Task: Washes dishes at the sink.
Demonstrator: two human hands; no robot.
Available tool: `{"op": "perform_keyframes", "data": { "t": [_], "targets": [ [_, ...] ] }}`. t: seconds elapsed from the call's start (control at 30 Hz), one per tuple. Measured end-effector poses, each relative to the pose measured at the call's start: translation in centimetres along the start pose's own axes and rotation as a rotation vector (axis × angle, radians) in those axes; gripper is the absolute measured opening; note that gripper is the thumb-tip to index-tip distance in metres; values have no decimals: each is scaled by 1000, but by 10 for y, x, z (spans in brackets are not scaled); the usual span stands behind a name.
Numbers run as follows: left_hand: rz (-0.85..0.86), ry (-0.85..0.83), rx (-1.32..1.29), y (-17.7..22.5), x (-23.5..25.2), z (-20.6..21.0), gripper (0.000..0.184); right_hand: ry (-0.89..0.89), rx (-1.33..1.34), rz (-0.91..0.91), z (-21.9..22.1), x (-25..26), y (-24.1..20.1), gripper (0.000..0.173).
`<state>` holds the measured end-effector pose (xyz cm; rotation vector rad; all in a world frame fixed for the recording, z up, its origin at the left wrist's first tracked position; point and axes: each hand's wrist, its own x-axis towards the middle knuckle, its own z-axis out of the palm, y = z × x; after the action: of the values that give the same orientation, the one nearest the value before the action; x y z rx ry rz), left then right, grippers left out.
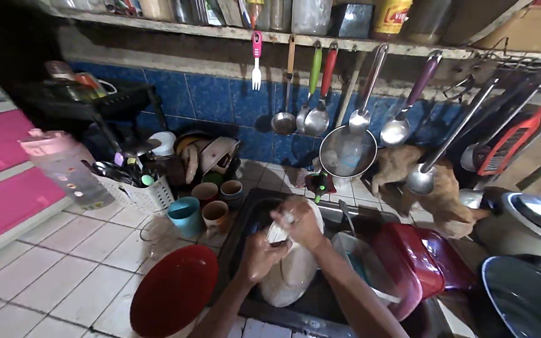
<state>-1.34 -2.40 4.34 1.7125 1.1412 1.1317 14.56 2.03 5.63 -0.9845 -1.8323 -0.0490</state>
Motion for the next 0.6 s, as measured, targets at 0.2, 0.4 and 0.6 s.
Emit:
{"op": "perform_keyframes", "data": {
  "t": [0.2,0.4,0.6],
  "targets": [
    [-250,464,-456,-8,2,-7,44,253,-18,731,4,-49,18,41],
    [-210,474,-442,-20,2,18,21,141,93,-4,57,-61,-38,35],
    [-124,360,-365,-17,-8,5,34,175,-54,301,36,-39,23,37]
  ]
}}
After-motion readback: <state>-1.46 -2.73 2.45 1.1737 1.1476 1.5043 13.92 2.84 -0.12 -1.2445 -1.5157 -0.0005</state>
